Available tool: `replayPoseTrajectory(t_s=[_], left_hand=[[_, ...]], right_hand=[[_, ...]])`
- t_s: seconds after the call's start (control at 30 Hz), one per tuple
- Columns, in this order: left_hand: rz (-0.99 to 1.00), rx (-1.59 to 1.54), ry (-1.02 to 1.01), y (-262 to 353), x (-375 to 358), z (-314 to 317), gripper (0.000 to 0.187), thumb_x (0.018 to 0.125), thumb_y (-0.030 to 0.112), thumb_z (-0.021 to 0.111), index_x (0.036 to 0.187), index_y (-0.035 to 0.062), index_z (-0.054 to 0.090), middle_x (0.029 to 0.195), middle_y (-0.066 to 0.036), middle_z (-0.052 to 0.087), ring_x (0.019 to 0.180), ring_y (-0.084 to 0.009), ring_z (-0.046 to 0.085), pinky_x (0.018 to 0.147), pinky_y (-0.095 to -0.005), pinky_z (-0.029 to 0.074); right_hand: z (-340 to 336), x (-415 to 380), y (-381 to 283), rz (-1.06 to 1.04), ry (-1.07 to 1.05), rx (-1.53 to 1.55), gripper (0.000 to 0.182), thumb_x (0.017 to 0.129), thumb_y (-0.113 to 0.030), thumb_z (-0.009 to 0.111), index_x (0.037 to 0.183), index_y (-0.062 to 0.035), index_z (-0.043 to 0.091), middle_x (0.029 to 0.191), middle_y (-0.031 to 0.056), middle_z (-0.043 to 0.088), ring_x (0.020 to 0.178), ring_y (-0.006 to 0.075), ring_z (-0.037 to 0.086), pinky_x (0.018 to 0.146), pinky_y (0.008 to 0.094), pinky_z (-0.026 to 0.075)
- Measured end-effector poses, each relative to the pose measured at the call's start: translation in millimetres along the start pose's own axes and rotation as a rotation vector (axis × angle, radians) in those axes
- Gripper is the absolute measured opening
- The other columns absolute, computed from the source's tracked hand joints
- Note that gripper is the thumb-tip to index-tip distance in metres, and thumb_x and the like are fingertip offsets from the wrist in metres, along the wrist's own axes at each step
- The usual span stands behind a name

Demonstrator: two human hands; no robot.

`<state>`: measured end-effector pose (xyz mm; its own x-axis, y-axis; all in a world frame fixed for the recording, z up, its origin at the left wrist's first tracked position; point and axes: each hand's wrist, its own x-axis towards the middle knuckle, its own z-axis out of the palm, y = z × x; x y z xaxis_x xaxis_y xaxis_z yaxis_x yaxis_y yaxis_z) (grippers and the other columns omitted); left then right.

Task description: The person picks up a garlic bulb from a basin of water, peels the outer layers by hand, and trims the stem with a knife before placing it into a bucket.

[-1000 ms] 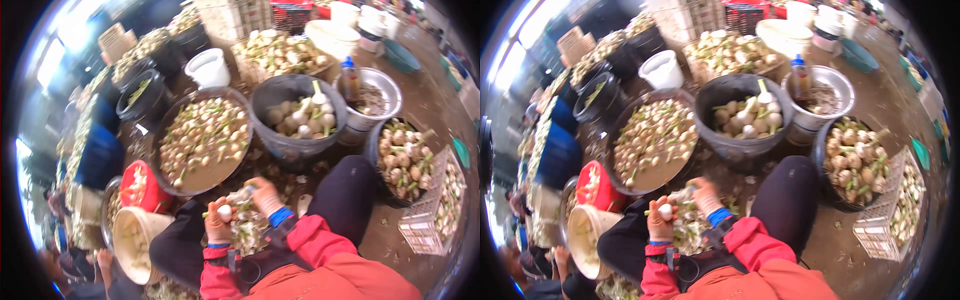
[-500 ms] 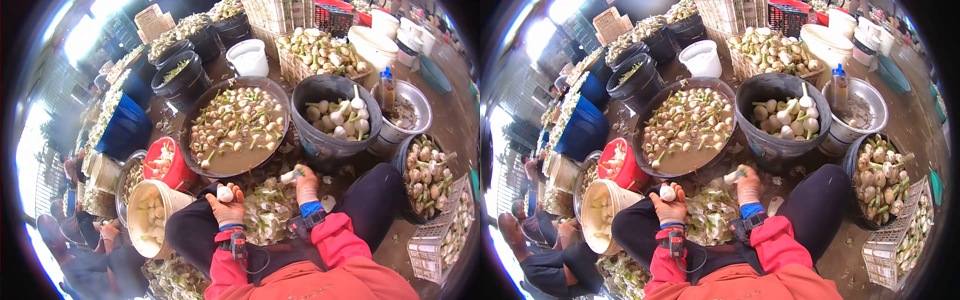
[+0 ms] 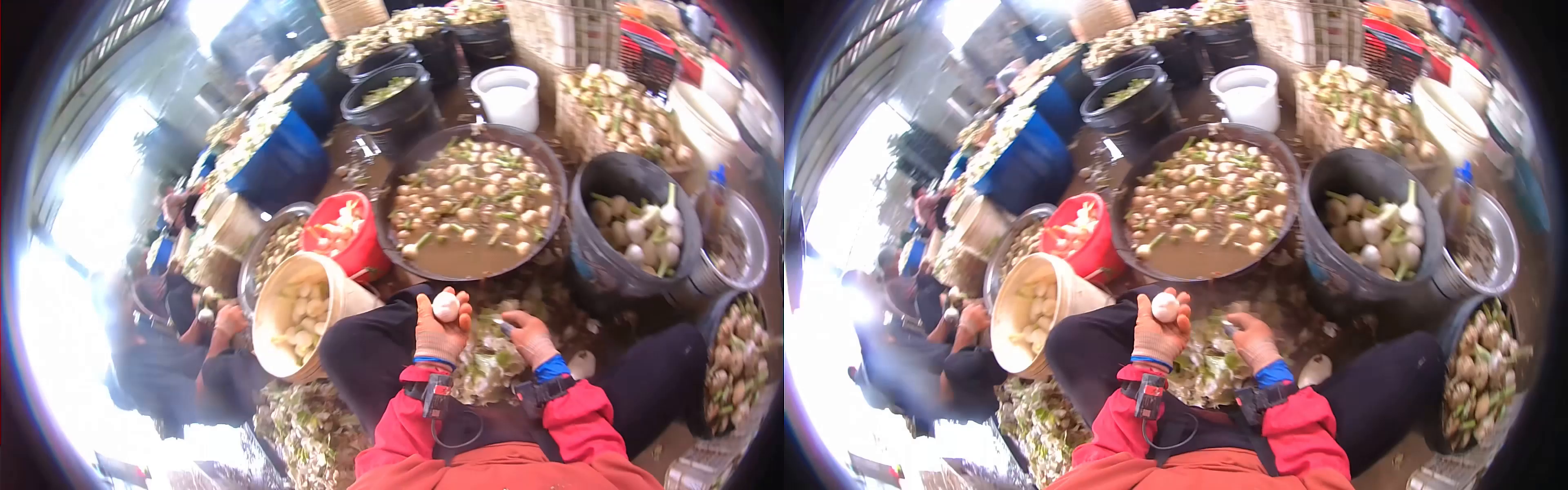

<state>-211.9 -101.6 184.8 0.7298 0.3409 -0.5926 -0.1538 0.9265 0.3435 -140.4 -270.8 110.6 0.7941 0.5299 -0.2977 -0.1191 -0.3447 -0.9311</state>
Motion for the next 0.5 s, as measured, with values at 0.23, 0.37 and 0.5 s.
replayPoseTrajectory(t_s=[0.23, 0.37, 0.5], left_hand=[[0.697, -0.454, -0.439, 98, -36, 58, 0.074, 0.081, 0.064, 0.048, 0.121, 0.0011, 0.050, 0.109, -0.016, 0.060, 0.093, -0.0220, 0.062, 0.076, -0.0298, 0.055], [0.533, 0.009, -0.593, 66, 15, 87, 0.065, 0.087, 0.059, 0.044, 0.120, 0.0036, 0.052, 0.118, -0.010, 0.057, 0.094, -0.0202, 0.059, 0.079, -0.0317, 0.053], [0.123, 0.714, -0.239, -7, 112, 97, 0.033, 0.087, 0.037, 0.059, 0.107, 0.0112, 0.062, 0.099, -0.006, 0.063, 0.074, -0.0205, 0.061, 0.063, -0.0297, 0.052]], right_hand=[[15, 10, -5, -0.053, -0.042, -0.064, 0.029, 0.081, -0.016, 0.061, 0.109, -0.0080, 0.063, 0.105, 0.0132, 0.065, 0.098, 0.0241, 0.062, 0.085, 0.0307, 0.046], [27, 17, -3, -0.041, 0.114, 0.163, 0.027, 0.081, -0.008, 0.062, 0.108, -0.0059, 0.063, 0.100, 0.0107, 0.067, 0.090, 0.0161, 0.063, 0.080, 0.0271, 0.048], [18, 25, -4, -0.042, 0.349, 0.474, 0.027, 0.082, -0.002, 0.059, 0.109, -0.0032, 0.062, 0.101, 0.0088, 0.067, 0.093, 0.0146, 0.062, 0.083, 0.0267, 0.047]])
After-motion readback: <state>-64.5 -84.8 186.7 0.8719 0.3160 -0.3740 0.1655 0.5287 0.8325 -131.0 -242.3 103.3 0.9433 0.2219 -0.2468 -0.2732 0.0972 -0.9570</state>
